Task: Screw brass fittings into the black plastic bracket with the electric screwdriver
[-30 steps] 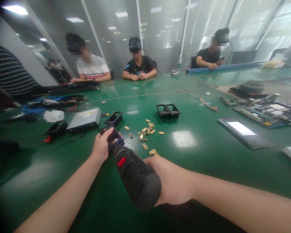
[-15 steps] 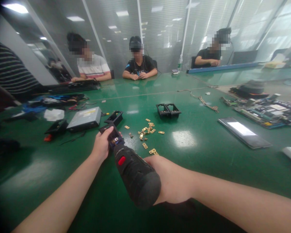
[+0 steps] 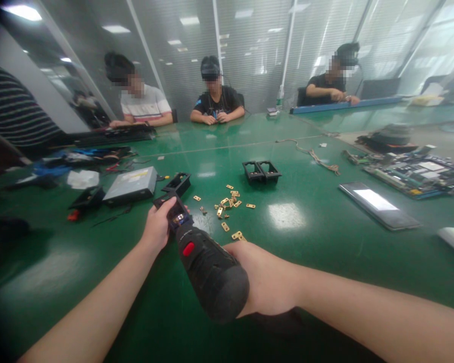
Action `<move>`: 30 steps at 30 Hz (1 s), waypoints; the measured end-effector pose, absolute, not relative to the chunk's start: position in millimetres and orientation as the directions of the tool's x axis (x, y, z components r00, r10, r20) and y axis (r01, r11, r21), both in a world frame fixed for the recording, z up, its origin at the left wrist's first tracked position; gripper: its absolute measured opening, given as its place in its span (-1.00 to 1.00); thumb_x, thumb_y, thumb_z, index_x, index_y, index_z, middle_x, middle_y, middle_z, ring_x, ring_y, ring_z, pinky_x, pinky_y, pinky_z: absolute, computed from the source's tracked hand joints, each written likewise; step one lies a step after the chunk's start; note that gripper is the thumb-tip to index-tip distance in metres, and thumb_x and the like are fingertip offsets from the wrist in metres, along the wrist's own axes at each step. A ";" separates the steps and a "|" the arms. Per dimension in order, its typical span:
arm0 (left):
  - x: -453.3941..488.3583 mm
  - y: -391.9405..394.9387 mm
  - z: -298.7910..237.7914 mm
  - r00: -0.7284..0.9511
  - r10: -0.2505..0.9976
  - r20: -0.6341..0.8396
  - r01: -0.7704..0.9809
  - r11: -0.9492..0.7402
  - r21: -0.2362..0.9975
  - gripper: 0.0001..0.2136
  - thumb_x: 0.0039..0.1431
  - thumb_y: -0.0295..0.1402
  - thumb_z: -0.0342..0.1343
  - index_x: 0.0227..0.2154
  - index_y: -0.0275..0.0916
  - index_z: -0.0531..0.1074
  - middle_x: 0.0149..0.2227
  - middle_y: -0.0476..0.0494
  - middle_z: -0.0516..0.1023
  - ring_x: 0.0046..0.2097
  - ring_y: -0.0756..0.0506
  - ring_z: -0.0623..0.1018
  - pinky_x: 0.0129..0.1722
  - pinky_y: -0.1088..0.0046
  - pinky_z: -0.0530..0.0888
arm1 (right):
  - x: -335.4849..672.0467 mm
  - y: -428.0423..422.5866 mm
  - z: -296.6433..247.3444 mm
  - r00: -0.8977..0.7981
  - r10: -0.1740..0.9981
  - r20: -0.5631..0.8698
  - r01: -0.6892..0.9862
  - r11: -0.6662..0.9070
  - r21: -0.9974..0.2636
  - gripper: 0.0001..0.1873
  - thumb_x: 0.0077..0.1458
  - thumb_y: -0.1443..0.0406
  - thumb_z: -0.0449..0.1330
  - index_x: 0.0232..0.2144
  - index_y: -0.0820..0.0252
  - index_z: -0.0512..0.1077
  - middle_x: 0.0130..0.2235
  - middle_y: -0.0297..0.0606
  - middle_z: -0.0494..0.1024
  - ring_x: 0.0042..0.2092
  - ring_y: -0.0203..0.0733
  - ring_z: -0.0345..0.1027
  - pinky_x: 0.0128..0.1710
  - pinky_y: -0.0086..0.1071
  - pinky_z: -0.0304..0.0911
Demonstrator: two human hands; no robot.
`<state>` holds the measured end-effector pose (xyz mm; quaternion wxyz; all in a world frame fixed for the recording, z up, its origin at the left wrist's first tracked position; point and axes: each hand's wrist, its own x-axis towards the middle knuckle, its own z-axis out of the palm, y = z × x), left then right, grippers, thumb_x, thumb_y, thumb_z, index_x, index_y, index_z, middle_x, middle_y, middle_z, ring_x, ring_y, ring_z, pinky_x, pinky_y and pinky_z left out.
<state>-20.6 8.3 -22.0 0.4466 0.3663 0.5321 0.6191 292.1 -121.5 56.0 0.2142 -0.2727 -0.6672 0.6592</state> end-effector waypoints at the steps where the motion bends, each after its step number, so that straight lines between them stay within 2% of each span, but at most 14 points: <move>1: -20.5 8.4 -22.1 -0.333 0.943 -0.022 -0.164 -0.035 0.986 -0.37 -0.07 0.11 0.75 -0.09 -0.14 0.66 -0.15 -0.22 0.80 -0.01 -0.43 0.84 0.10 -0.13 0.83 | 292.1 -121.4 55.6 -0.767 0.637 -0.069 0.075 -0.017 -0.997 -0.37 -0.11 0.17 0.90 -0.18 0.10 0.62 -0.21 -0.37 0.70 -0.16 -0.08 0.53 -0.17 -0.28 0.46; 4: -20.6 8.2 -22.4 -0.328 0.944 -0.022 -0.166 -0.035 0.985 -0.38 -0.07 0.10 0.76 -0.10 -0.13 0.65 -0.16 -0.21 0.80 -0.02 -0.43 0.84 0.10 -0.14 0.83 | 291.7 -120.9 55.3 -0.782 0.620 -0.064 0.056 -0.032 -0.998 -0.42 -0.05 0.18 0.88 -0.21 0.11 0.60 -0.26 -0.43 0.65 -0.24 -0.16 0.44 -0.20 -0.30 0.40; 8: -21.4 7.8 -23.2 -0.325 0.945 -0.025 -0.165 -0.030 0.986 -0.39 -0.04 0.11 0.74 -0.09 -0.14 0.66 -0.16 -0.21 0.80 -0.03 -0.42 0.85 0.10 -0.14 0.83 | 291.4 -120.6 56.7 -0.761 0.643 -0.086 0.072 -0.047 -0.996 -0.42 -0.01 0.12 0.88 -0.20 0.11 0.62 -0.24 -0.39 0.66 -0.18 -0.11 0.45 -0.18 -0.28 0.41; 13: -21.1 8.6 -24.1 -0.330 0.944 -0.025 -0.171 -0.033 0.985 -0.37 -0.06 0.12 0.75 -0.09 -0.14 0.67 -0.16 -0.21 0.81 -0.04 -0.42 0.84 0.09 -0.15 0.83 | 290.9 -121.4 57.1 -0.769 0.630 -0.107 0.095 -0.053 -0.994 -0.49 0.04 0.17 0.81 -0.20 0.11 0.59 -0.25 -0.39 0.63 -0.20 -0.12 0.41 -0.19 -0.27 0.36; 18: -20.6 9.9 -24.6 -0.338 0.941 -0.028 -0.172 -0.032 0.985 -0.36 -0.11 0.12 0.76 -0.12 -0.15 0.67 -0.14 -0.22 0.83 -0.03 -0.40 0.84 0.09 -0.12 0.83 | 289.4 -124.2 54.0 -0.765 0.638 -0.090 0.050 -0.081 -0.995 -0.36 -0.02 0.06 0.90 -0.18 0.10 0.60 -0.27 -0.46 0.59 -0.24 -0.17 0.36 -0.20 -0.29 0.33; 21: -21.0 10.3 -24.8 -0.339 0.940 -0.028 -0.178 -0.035 0.983 -0.36 -0.12 0.11 0.77 -0.12 -0.15 0.68 -0.12 -0.23 0.83 0.00 -0.42 0.85 0.10 -0.10 0.83 | 289.8 -124.6 52.1 -0.768 0.635 -0.090 0.060 -0.070 -0.996 -0.33 -0.09 0.08 0.93 -0.22 0.11 0.58 -0.28 -0.47 0.58 -0.25 -0.20 0.33 -0.23 -0.31 0.30; 25: -22.1 10.7 -25.3 -0.338 0.941 -0.025 -0.180 -0.038 0.983 -0.36 -0.12 0.11 0.77 -0.11 -0.15 0.68 -0.12 -0.24 0.84 0.02 -0.43 0.85 0.11 -0.11 0.83 | 290.9 -122.0 51.5 -0.773 0.630 -0.082 0.052 -0.066 -0.996 -0.37 -0.02 0.08 0.91 -0.19 0.11 0.60 -0.26 -0.43 0.62 -0.24 -0.17 0.39 -0.20 -0.28 0.36; 30: -23.1 11.1 -26.6 -0.340 0.940 -0.028 -0.169 -0.031 0.985 -0.35 -0.10 0.13 0.77 -0.10 -0.16 0.69 -0.13 -0.25 0.83 -0.01 -0.42 0.85 0.09 -0.12 0.83 | 290.7 -119.2 51.1 -0.804 0.594 -0.035 0.008 -0.047 -0.999 -0.46 0.04 0.21 0.85 -0.20 0.09 0.58 -0.25 -0.41 0.65 -0.24 -0.13 0.48 -0.15 -0.25 0.42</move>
